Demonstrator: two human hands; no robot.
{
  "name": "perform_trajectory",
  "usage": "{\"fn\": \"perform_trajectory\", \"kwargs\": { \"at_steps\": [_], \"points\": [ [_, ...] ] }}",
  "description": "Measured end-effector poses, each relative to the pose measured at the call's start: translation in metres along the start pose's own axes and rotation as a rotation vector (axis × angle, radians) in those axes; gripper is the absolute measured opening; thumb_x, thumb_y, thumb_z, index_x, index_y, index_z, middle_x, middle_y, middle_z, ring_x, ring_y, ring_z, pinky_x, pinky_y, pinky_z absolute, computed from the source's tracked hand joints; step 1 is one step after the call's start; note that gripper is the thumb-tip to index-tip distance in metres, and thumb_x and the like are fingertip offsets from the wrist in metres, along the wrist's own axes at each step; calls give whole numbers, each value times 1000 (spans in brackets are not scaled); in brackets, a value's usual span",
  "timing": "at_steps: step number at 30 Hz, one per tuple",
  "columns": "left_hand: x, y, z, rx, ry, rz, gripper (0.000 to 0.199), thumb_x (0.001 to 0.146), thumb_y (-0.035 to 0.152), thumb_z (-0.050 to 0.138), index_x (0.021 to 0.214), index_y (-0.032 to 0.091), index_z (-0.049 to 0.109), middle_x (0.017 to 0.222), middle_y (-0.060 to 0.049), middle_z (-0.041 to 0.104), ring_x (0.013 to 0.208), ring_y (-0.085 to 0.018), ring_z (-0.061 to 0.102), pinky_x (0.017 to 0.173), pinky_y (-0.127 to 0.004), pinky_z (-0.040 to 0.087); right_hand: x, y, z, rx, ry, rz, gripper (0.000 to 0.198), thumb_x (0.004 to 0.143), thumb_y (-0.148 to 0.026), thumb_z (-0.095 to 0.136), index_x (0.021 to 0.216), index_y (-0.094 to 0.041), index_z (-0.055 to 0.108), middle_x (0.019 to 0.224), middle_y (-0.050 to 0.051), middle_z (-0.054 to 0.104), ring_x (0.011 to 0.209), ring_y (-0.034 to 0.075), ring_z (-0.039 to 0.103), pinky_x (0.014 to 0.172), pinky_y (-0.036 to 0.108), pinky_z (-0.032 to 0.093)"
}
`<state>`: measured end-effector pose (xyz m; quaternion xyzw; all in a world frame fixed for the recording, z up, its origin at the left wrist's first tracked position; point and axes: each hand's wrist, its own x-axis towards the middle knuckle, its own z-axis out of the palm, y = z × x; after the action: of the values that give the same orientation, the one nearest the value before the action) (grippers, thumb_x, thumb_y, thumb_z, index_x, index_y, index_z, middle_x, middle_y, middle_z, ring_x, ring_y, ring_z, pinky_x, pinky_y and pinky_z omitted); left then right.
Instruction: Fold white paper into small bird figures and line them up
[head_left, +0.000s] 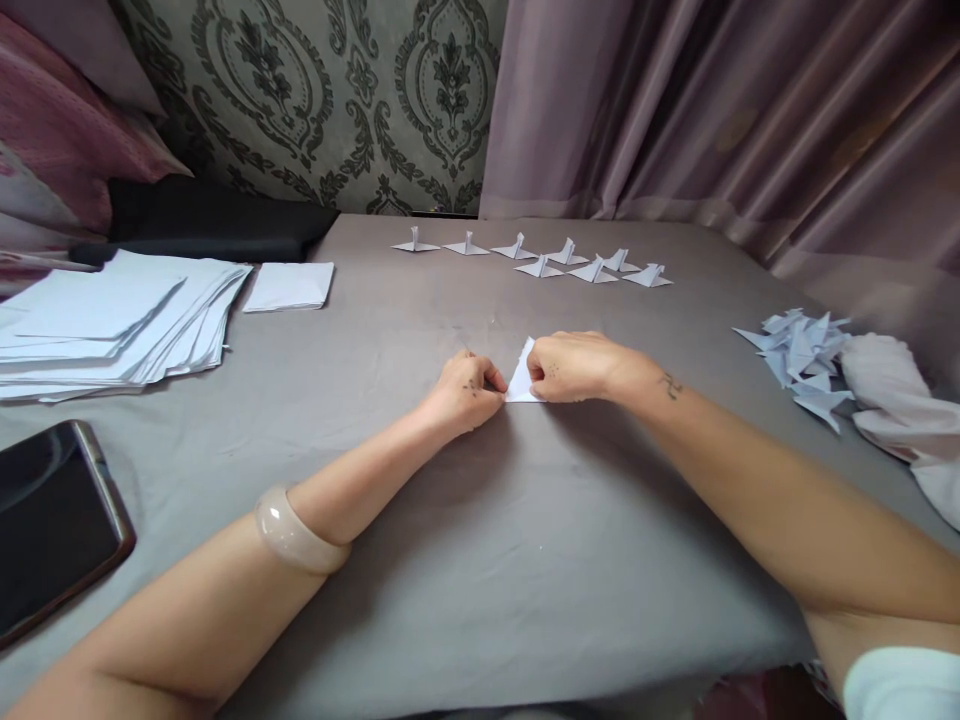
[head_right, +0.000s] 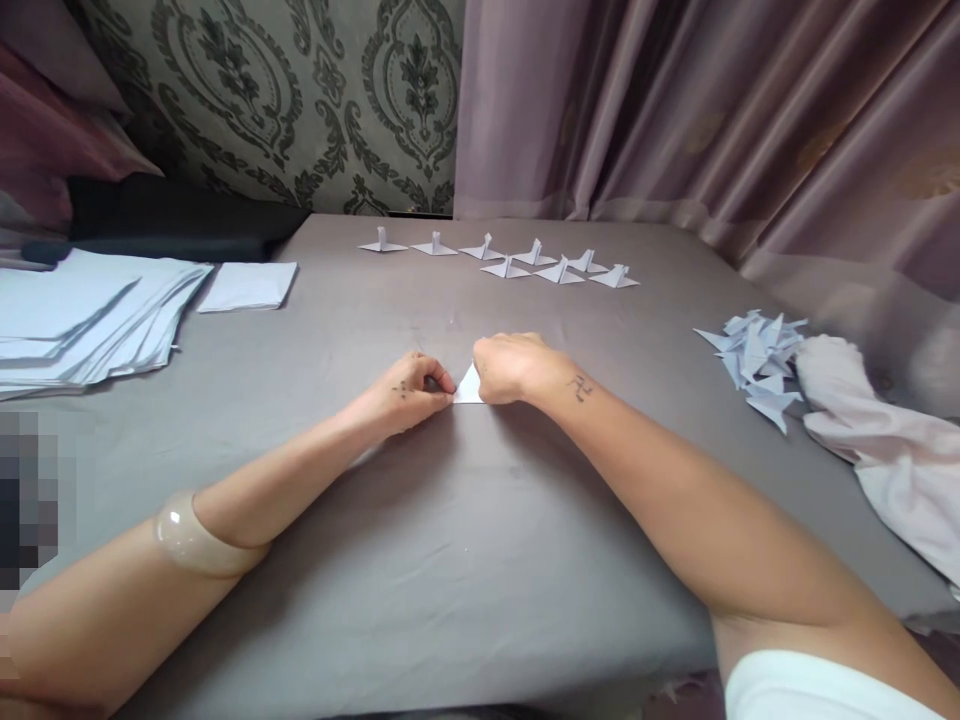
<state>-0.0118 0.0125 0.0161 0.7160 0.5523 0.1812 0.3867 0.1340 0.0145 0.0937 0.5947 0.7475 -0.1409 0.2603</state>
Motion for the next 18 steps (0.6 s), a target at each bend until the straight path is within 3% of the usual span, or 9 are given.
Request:
{"fn": "perform_trajectory", "kwargs": {
  "at_steps": [3,5,9,11,18],
  "points": [
    [1,-3,-3,-98,-94,-74,17,68,13,56,82,18,65,67,-1,57,49,-11,47,41,-22,33,2,0,1,13,13,4,17,71,-15,54,82,-19,66,82,6,66,68,18,59,59,28,36],
    [-1,-5,-4,-138,-67,-65,20,69,13,53,85,19,65,58,2,54,44,-10,43,42,-22,33,3,-2,1,20,16,12,19,70,-15,54,83,-19,67,84,6,67,71,18,60,60,28,37],
    [-9,-6,0,-125,136,240,23,73,10,47,82,18,67,72,0,62,61,-11,53,61,-24,44,2,-5,-1,16,13,33,25,68,-14,55,89,-19,68,87,6,68,74,19,61,62,28,38],
    [-14,-5,3,-70,154,393,26,74,7,45,82,18,67,84,-2,65,71,-12,56,69,-25,46,1,-5,-2,23,2,43,28,67,-13,55,91,-20,69,88,6,68,75,19,62,63,28,38],
    [-16,-10,3,158,72,405,22,73,9,49,81,17,68,91,-6,61,75,-15,58,70,-27,48,-5,-3,-4,57,1,55,27,67,-12,56,90,-19,68,92,7,68,75,19,62,62,28,38]
  ]
}}
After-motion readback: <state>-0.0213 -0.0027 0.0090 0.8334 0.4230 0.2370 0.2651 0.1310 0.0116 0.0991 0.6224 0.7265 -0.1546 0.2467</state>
